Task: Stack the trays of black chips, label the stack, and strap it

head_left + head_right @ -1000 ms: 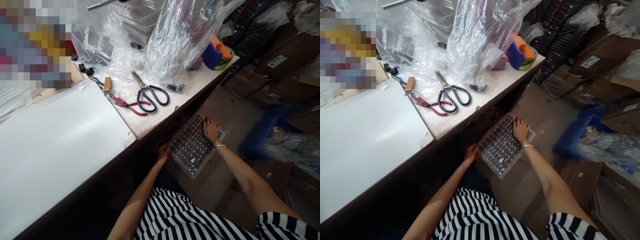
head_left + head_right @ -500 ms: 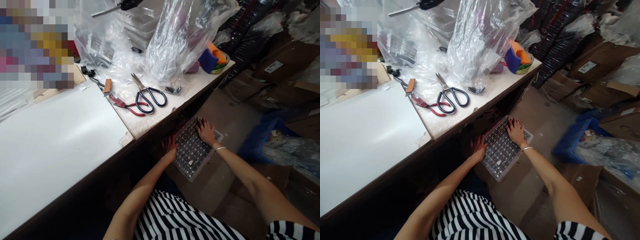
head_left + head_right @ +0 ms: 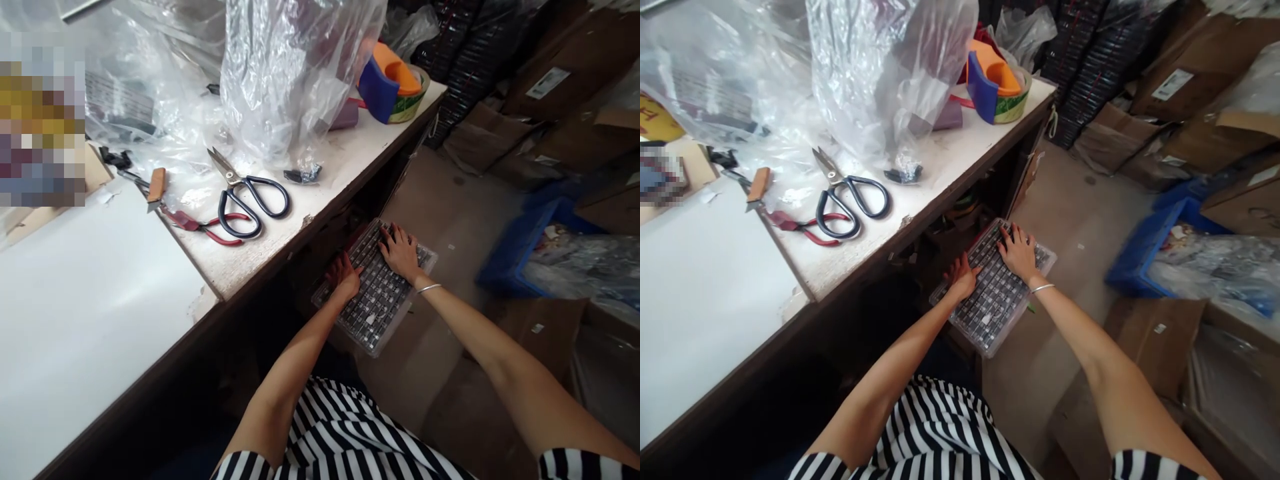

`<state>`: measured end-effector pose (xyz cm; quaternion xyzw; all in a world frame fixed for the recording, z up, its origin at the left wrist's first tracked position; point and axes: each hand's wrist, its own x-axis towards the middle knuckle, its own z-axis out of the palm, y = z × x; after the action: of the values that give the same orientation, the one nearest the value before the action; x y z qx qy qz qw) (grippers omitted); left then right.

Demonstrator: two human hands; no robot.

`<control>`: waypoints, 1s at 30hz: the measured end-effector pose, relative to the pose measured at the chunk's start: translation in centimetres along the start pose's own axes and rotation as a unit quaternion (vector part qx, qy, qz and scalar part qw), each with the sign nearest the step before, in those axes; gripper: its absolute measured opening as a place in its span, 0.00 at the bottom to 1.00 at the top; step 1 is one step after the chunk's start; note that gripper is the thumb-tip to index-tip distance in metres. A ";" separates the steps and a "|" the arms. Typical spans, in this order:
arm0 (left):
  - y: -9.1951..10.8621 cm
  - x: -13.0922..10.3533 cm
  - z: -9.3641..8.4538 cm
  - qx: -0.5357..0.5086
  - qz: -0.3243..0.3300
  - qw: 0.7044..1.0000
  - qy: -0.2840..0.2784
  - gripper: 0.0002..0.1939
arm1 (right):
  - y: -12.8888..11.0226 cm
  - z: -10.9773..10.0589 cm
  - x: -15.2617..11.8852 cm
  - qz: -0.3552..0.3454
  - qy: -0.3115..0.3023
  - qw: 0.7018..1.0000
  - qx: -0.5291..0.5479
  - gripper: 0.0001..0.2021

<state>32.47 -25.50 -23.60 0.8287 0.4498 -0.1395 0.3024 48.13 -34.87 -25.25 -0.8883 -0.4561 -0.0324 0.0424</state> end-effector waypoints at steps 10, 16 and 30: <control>-0.8 -1.4 0.5 0.036 0.050 0.996 0.059 0.33 | 0.2 0.1 0.3 -0.003 -0.005 1.000 0.003 0.27; -0.3 -0.6 0.7 0.036 0.042 0.996 0.072 0.33 | 0.3 0.1 0.2 0.020 0.007 0.999 0.025 0.27; 2.7 1.1 0.9 0.022 0.026 0.997 0.069 0.32 | 0.0 0.1 0.0 0.030 0.030 0.998 0.041 0.27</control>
<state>35.29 -26.42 -23.80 0.8542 0.4446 -0.0836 0.2563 48.13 -34.86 -25.34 -0.8978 -0.4288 -0.0390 0.0929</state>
